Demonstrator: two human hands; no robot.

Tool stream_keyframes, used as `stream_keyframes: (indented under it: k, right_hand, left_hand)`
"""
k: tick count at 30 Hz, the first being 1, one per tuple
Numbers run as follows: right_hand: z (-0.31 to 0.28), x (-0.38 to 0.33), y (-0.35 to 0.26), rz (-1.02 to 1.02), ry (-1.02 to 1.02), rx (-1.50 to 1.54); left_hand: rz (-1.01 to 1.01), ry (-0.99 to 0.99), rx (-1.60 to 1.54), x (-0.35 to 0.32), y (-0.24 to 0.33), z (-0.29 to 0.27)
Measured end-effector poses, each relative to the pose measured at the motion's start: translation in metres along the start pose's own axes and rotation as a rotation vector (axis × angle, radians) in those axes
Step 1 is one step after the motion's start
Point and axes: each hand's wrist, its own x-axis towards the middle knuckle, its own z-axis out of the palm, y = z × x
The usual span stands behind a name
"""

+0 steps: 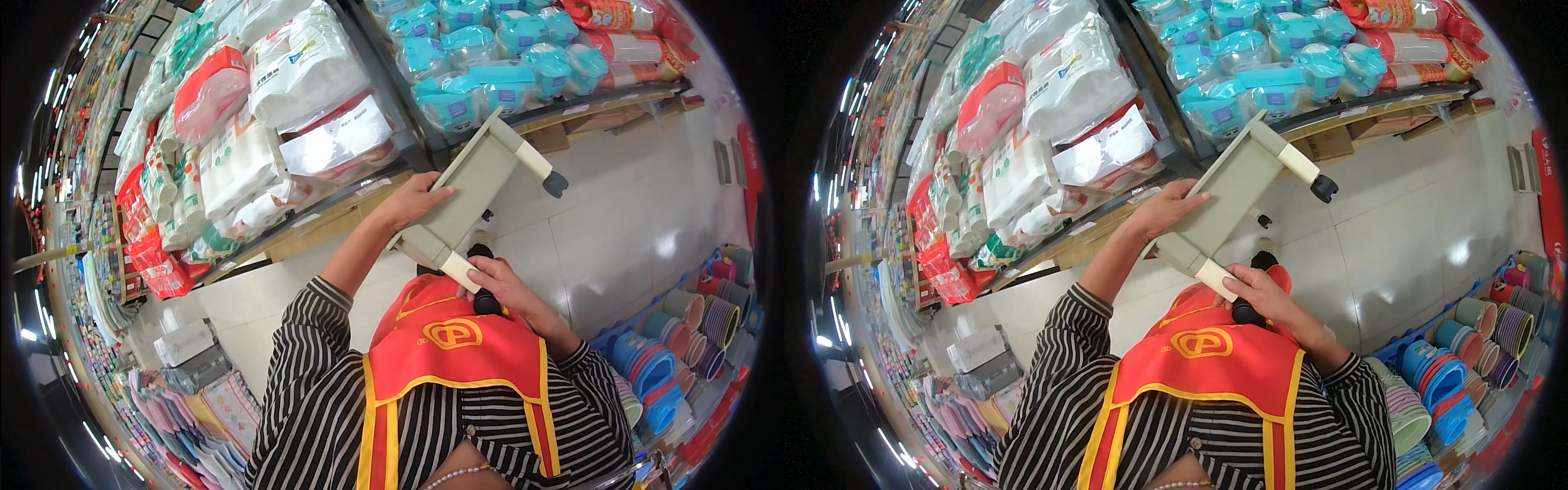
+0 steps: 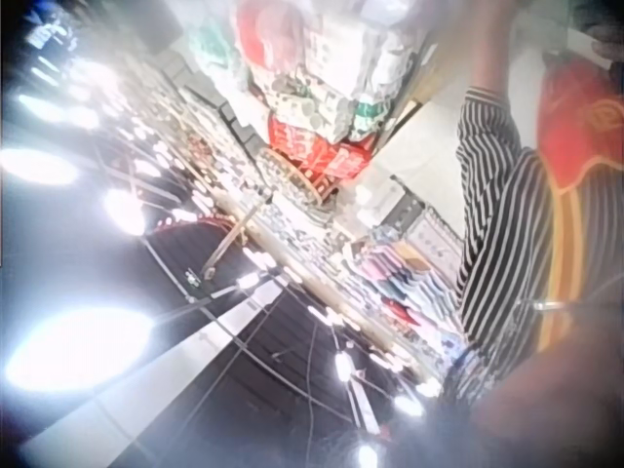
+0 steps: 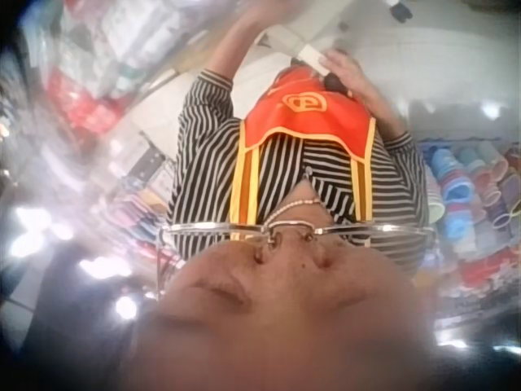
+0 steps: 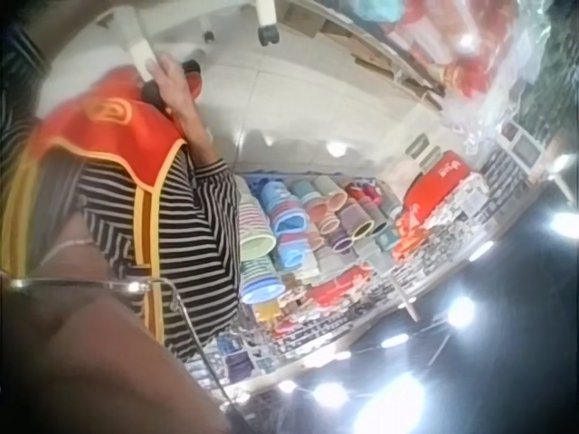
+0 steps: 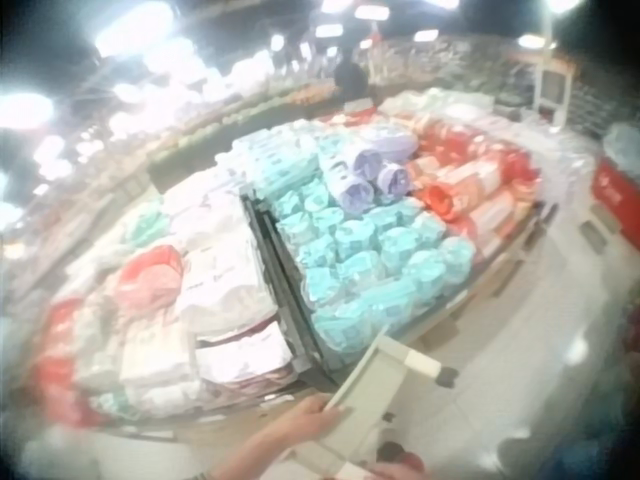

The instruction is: The person assembles a small gray plastic shelf by attaching white cylindrical legs with black caps. They insert the legs into the shelf's holes and rotate them to secure the connections. The person then places the assembled shelf onto a store shelf.

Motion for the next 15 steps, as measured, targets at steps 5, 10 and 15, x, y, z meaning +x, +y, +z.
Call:
stream_keyframes:
  k: [5,10,15]
  right_hand:
    - [0.004,0.002,0.005,-0.012,0.019,0.015]
    - [0.005,0.008,0.003,-0.023,0.020,-0.013]
    - [0.007,0.017,0.000,-0.034,0.026,-0.018]
  left_hand:
    - [0.018,-0.006,0.030,0.002,-0.001,-0.001]
    - [0.029,0.021,0.034,0.007,-0.006,-0.006]
    - [0.024,0.027,0.021,0.010,-0.002,-0.014]
